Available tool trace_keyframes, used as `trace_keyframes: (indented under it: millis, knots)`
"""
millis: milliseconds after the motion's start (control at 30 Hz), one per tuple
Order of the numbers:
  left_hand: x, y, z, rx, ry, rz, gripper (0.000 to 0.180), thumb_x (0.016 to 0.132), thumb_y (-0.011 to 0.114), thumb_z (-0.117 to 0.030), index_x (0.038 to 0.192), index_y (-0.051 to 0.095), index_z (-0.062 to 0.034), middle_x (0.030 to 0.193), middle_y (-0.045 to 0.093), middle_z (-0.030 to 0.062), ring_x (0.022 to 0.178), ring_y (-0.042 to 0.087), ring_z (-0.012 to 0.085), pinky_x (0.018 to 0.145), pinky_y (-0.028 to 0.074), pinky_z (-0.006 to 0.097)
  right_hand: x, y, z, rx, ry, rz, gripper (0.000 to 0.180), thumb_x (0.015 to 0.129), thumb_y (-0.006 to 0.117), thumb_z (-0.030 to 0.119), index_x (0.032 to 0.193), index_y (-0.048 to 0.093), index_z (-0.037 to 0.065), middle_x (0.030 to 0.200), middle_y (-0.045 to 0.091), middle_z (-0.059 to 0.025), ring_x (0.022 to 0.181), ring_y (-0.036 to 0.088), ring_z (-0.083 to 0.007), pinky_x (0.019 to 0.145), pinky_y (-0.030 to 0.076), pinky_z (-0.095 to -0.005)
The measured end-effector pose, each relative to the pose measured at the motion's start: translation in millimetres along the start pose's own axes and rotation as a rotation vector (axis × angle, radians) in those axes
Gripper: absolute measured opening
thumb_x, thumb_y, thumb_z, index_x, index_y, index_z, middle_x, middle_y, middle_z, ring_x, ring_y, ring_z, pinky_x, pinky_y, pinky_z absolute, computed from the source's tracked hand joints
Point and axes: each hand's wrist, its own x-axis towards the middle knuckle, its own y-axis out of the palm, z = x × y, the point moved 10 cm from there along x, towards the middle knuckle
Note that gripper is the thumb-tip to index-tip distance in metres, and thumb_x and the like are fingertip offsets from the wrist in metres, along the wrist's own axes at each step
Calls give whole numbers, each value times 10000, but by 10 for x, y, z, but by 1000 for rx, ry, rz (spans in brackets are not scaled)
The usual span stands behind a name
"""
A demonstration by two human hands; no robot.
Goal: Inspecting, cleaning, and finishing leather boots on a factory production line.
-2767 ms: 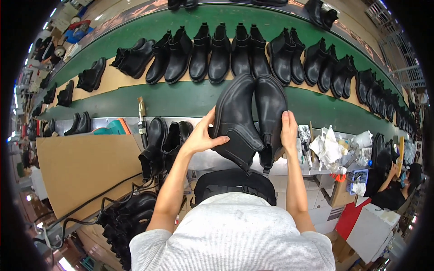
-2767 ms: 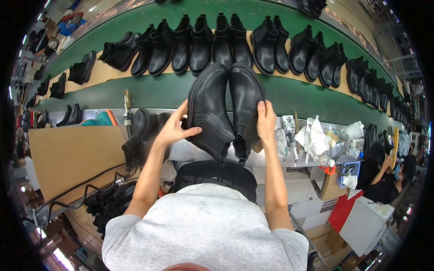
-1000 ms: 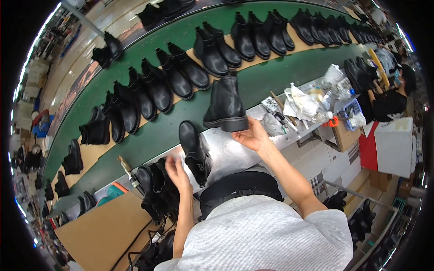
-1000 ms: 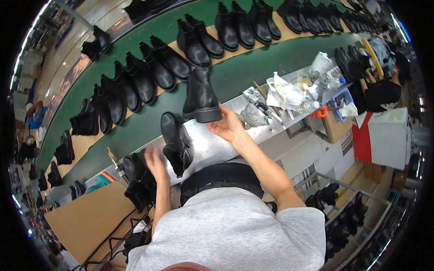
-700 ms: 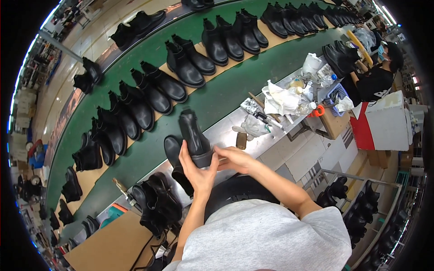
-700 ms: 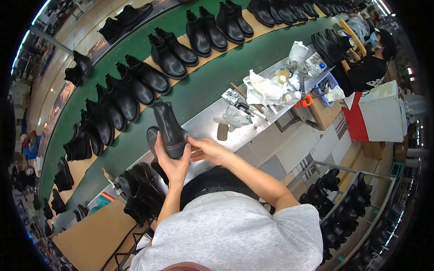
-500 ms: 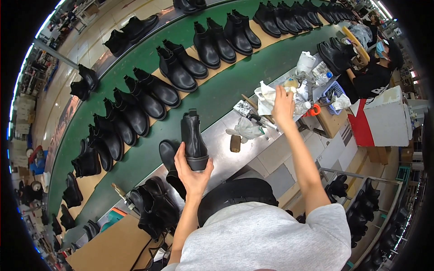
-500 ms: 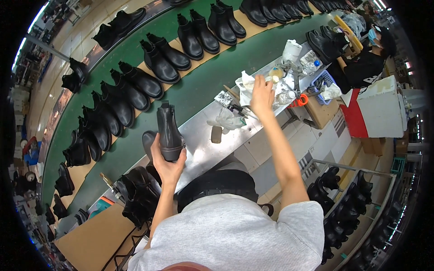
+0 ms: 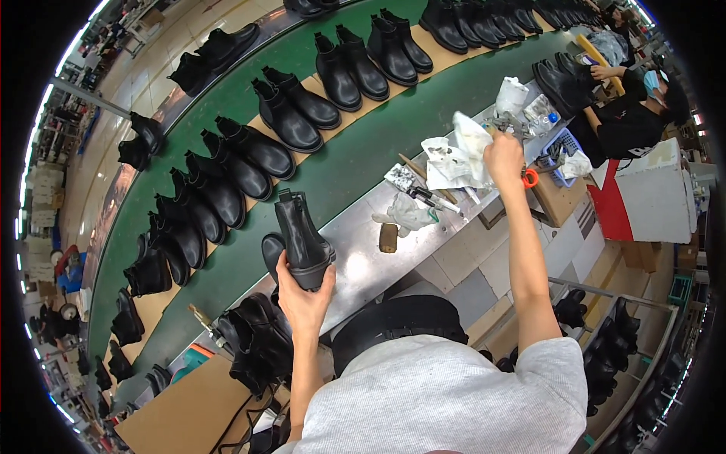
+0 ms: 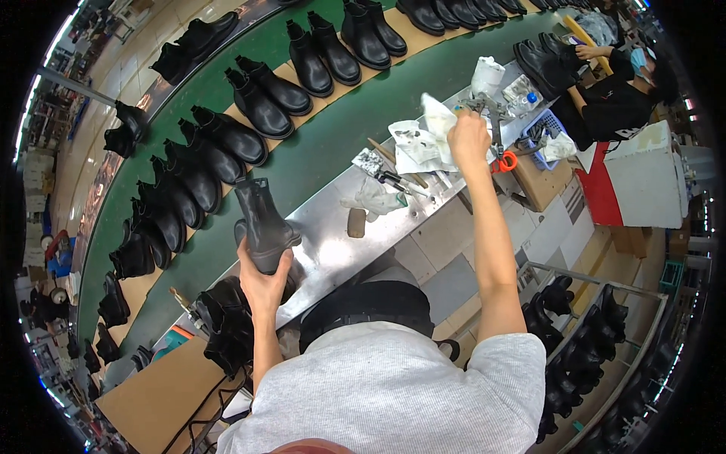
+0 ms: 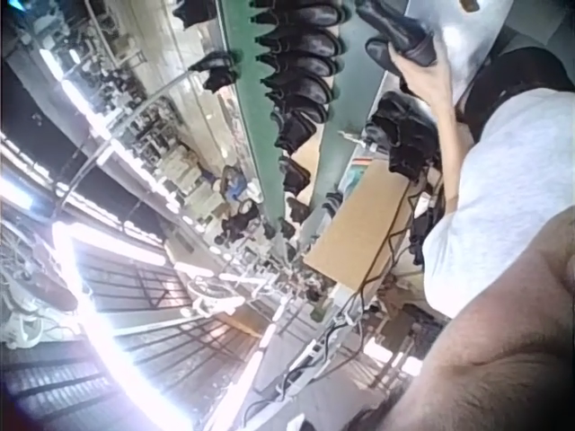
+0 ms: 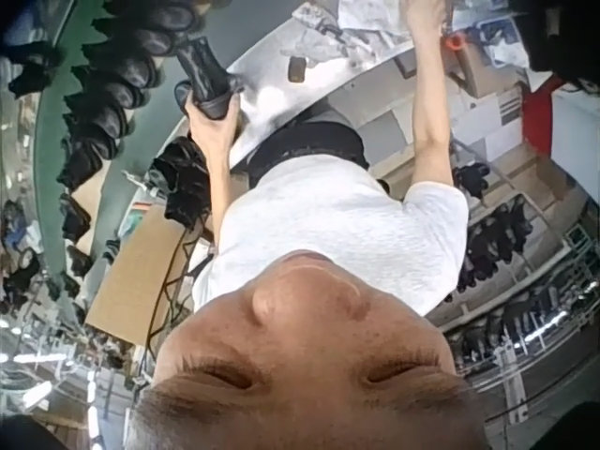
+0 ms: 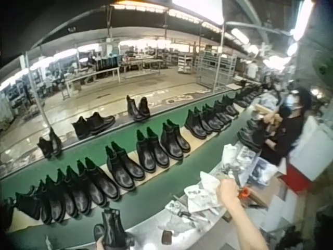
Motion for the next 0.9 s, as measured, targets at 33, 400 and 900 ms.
trace_keyframes:
  millis: [33, 400, 900]
  knots:
    - [8, -7, 7, -1, 4, 2, 770, 652, 768, -299, 1253, 402, 17, 1072, 582, 223, 940, 609, 362, 824, 474, 395, -43, 26, 27, -1, 4, -2, 186, 739, 564, 61, 900, 622, -13, 892, 612, -199, 859, 605, -368, 721, 495, -466]
    - [-15, -9, 95, -66, 15, -35, 772, 635, 775, -268, 1253, 407, 12, 1034, 589, 198, 913, 607, 302, 832, 464, 364, -1368, 983, 969, 491, -112, 383, 231, 730, 595, 56, 952, 638, 9, 888, 596, -182, 803, 569, -370, 754, 475, -441]
    - [6, 17, 189, -157, -42, 12, 764, 635, 776, -267, 1247, 417, 15, 1030, 574, 184, 919, 592, 285, 837, 454, 352, -682, -44, 722, 705, -249, 294, 133, 722, 631, 75, 792, 578, -24, 807, 611, -209, 766, 592, -386, 671, 475, -400]
